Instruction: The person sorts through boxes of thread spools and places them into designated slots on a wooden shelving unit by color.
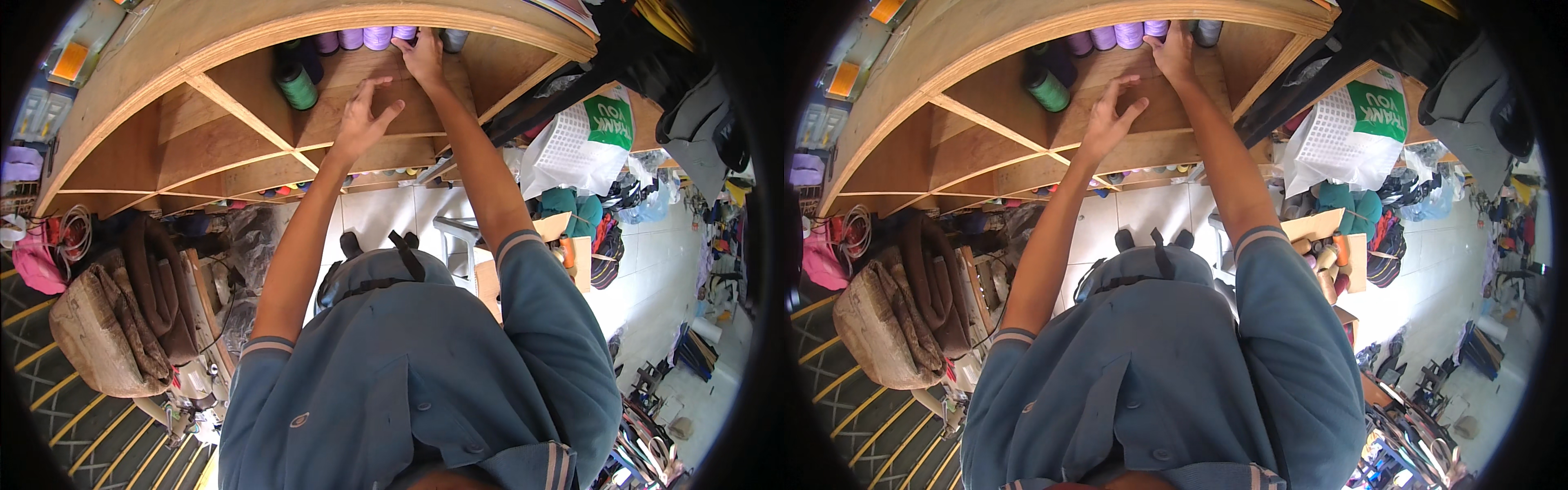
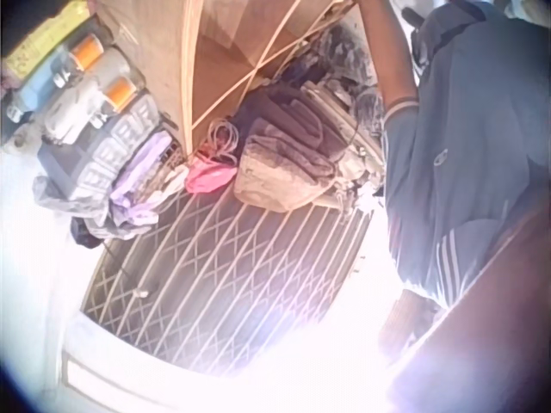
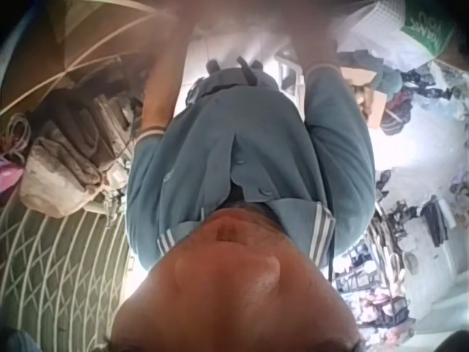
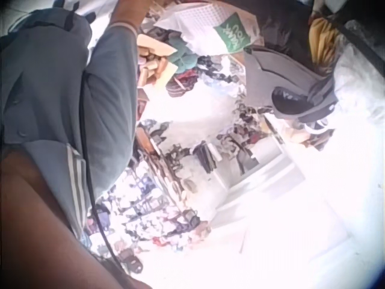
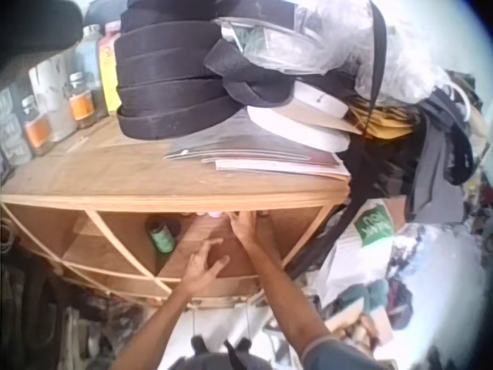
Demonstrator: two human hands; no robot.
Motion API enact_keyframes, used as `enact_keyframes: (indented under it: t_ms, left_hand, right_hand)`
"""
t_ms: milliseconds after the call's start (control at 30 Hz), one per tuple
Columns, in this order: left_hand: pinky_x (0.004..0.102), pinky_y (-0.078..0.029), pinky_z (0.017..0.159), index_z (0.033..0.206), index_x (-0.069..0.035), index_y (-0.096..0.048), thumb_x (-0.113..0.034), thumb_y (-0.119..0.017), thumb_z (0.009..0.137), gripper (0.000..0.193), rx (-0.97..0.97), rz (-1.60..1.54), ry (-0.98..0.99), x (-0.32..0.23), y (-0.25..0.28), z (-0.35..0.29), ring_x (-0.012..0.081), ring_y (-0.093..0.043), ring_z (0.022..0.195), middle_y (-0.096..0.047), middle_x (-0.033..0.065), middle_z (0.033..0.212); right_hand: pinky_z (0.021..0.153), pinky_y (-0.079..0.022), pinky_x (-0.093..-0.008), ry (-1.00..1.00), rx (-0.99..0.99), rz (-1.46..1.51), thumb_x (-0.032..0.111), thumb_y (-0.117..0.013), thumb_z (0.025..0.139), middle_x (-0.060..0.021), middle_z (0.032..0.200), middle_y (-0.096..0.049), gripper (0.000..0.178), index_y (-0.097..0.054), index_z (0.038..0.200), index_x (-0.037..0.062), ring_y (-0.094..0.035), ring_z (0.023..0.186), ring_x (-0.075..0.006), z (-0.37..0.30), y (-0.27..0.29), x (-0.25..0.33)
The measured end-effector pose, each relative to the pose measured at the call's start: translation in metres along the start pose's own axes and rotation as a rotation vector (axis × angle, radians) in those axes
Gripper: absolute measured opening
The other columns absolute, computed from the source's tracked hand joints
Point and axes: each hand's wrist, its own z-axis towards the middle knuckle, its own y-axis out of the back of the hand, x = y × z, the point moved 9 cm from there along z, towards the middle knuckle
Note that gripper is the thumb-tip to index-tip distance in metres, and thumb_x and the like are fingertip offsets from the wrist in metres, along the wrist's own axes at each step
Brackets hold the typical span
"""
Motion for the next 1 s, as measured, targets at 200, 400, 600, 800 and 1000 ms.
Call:
enact_keyframes:
  t_ms: [200, 400, 600, 800, 1000]
  left_hand:
    - [0.0358, -0.044, 0.092, 0.126, -0.007, -0.050, -0.022, -0.063, 0.089, 0.043, -0.066, -0.089, -0.110, 0.000, 0.004, 0.002, 0.0297, -0.054, 0.115, -0.057, 0.0148, 0.123]
    - [0.0377, -0.045, 0.088, 0.121, -0.003, -0.053, -0.021, -0.061, 0.089, 0.038, -0.164, -0.051, -0.241, -0.003, 0.006, -0.002, 0.0332, -0.056, 0.107, -0.056, 0.0177, 0.117]
    - [0.0381, -0.037, 0.104, 0.123, 0.000, -0.049, -0.015, -0.055, 0.094, 0.033, -0.042, -0.218, -0.117, 0.005, -0.004, -0.004, 0.0269, -0.049, 0.121, -0.053, 0.0164, 0.126]
    - [0.0327, -0.038, 0.101, 0.123, 0.001, -0.050, -0.015, -0.054, 0.094, 0.033, 0.010, -0.131, -0.099, 0.004, -0.008, -0.009, 0.0247, -0.051, 0.119, -0.055, 0.0152, 0.125]
    - [0.0344, -0.026, 0.110, 0.141, -0.008, -0.036, -0.038, -0.036, 0.099, 0.052, 0.294, -0.515, 0.027, -0.015, -0.103, -0.076, 0.0237, -0.033, 0.133, -0.036, 0.0153, 0.143]
  right_hand:
    - [0.099, -0.038, -0.0463, 0.049, -0.134, -0.052, 0.019, -0.071, 0.080, -0.0287, 0.131, -0.043, 0.064, -0.038, 0.130, -0.0028, -0.041, 0.122, -0.0438, -0.036, 0.016, 0.022]
    - [0.106, -0.033, -0.0420, 0.459, 0.267, -0.415, 0.023, -0.057, 0.091, -0.0154, 0.139, -0.044, 0.039, -0.053, 0.125, 0.0056, -0.038, 0.127, -0.0405, -0.099, 0.009, 0.071]
    - [0.109, -0.027, -0.0496, 0.074, -0.050, -0.699, 0.042, -0.049, 0.091, -0.0156, 0.141, -0.042, 0.050, -0.055, 0.128, 0.0085, -0.032, 0.133, -0.0398, -0.097, 0.054, 0.028]
    - [0.109, -0.028, -0.0481, 0.105, 0.052, -0.729, 0.041, -0.051, 0.091, -0.0218, 0.138, -0.043, 0.053, -0.054, 0.125, 0.0011, -0.036, 0.130, -0.0412, -0.146, 0.067, 0.063]
    - [0.112, -0.021, -0.0490, -0.204, 0.057, 0.070, 0.035, -0.041, 0.096, -0.0255, 0.142, -0.037, 0.055, -0.041, 0.136, -0.0031, -0.027, 0.136, -0.0418, -0.230, 0.114, 0.073]
